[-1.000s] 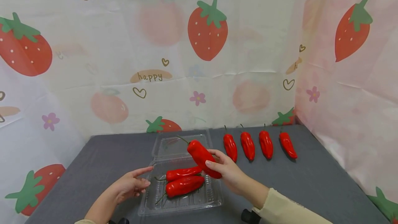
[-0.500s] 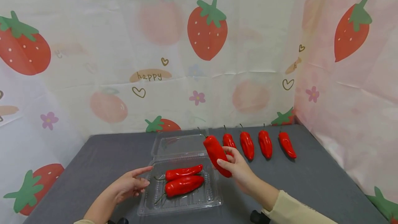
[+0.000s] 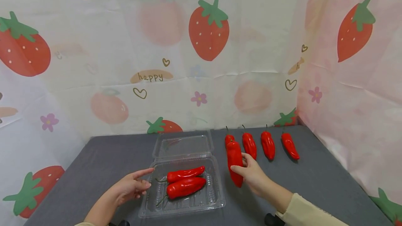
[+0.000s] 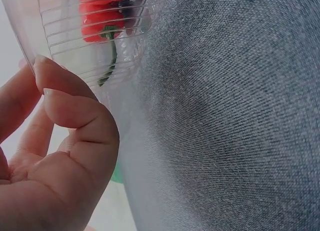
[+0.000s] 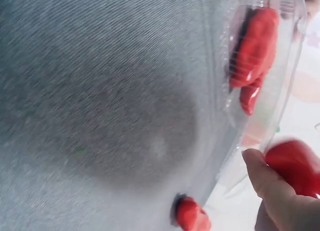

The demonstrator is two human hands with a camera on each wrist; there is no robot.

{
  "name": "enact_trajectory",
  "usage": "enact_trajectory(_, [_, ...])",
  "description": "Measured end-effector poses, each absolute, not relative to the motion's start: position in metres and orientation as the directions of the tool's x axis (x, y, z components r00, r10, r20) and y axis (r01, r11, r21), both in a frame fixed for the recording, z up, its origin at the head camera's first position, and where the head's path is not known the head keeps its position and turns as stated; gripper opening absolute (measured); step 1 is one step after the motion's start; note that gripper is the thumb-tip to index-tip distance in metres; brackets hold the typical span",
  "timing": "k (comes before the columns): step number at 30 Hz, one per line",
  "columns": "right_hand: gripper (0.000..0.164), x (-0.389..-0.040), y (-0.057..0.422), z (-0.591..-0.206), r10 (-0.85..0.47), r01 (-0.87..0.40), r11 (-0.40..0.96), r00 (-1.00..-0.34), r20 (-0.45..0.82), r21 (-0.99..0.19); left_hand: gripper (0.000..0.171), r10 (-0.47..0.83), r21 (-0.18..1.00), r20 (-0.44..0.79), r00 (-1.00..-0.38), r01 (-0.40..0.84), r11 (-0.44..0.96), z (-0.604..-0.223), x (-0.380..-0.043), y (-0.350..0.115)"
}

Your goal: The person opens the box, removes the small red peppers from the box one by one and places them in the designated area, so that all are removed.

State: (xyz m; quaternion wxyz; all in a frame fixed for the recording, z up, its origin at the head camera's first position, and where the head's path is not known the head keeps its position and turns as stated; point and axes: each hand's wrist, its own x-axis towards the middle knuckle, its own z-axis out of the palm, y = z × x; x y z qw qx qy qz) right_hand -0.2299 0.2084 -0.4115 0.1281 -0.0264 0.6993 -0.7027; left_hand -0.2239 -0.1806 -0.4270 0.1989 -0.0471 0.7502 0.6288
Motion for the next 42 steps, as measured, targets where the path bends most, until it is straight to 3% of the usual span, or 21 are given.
enact_trajectory(7, [0.069, -0.231, 0.219, -0.417, -0.264, 0.157, 0.024, -0.951, -0.157, -0.987, 0.062, 0.183, 0.924, -0.360, -0.915, -0.322, 0.204, -0.428, -0.224, -0.182])
enact_trajectory(17, [0.067, -0.230, 0.224, -0.419, -0.218, 0.209, 0.123, -0.948, -0.232, -0.970, 0.062, 0.173, 0.923, -0.361, -0.916, -0.324, 0.208, -0.427, -0.224, -0.181])
enact_trajectory(35, [0.063, -0.231, 0.229, -0.435, -0.129, 0.308, 0.409, -0.913, -0.388, -0.859, 0.061, 0.166, 0.918, -0.372, -0.913, -0.335, 0.212, -0.426, -0.224, -0.181])
enact_trajectory(42, [0.059, -0.231, 0.232, -0.443, -0.162, 0.320, 0.410, -0.896, -0.414, -0.854, 0.061, 0.169, 0.917, -0.372, -0.913, -0.334, 0.217, -0.427, -0.224, -0.181])
